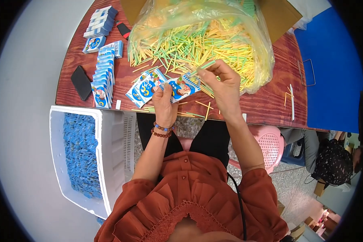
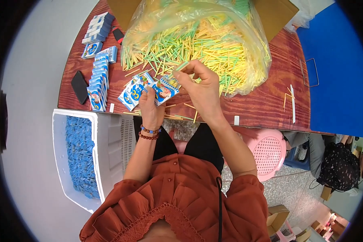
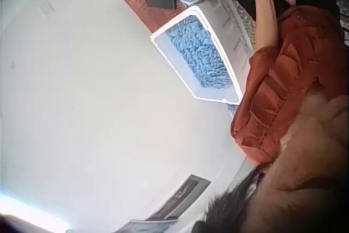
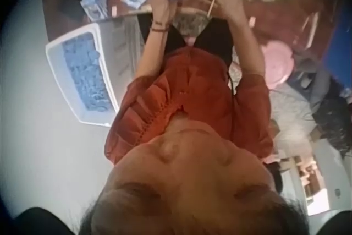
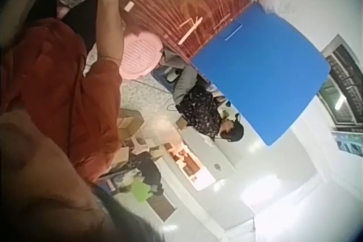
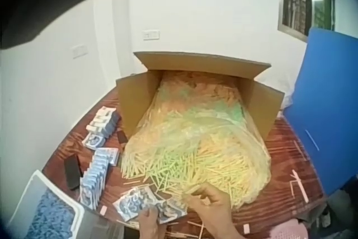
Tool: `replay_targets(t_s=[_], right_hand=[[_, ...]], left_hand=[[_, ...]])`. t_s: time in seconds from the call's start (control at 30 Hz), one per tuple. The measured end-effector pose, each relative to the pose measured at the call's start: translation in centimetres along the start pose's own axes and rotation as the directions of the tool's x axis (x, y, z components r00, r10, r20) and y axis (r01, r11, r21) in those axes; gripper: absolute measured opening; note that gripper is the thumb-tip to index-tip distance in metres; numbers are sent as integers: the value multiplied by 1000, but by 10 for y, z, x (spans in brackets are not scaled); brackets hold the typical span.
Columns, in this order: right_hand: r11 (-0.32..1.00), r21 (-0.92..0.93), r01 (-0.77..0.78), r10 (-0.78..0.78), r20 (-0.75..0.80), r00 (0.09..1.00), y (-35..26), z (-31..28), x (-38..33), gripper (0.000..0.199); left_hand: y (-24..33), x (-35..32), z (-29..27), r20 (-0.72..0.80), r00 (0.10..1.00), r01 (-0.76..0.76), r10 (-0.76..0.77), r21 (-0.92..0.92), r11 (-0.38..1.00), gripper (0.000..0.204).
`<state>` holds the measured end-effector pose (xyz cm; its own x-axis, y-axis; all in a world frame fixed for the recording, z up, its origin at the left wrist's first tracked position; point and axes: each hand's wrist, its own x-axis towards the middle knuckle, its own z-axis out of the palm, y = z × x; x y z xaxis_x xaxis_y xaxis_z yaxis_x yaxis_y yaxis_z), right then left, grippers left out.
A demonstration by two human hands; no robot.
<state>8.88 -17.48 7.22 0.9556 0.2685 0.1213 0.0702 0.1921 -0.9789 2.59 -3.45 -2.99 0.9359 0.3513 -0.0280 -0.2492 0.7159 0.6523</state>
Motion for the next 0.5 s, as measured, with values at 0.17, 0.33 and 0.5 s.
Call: replay_targets(t_s=[0.17,0.33,0.5], right_hand=[[895,-300,330,-306,127,944,21,7,4,7],[640,-561,525,-328,419,847,0,9,11,17],[637,-568,521,-305,435,847,-5,19,18,20]], left_hand=[[7,-3,12,-21,999,-26,24,-85,996,21],[11,3,2,-38,999,-29,22,-184,982,22],[15,6,4,-32,999,-44,38,-201,979,22]])
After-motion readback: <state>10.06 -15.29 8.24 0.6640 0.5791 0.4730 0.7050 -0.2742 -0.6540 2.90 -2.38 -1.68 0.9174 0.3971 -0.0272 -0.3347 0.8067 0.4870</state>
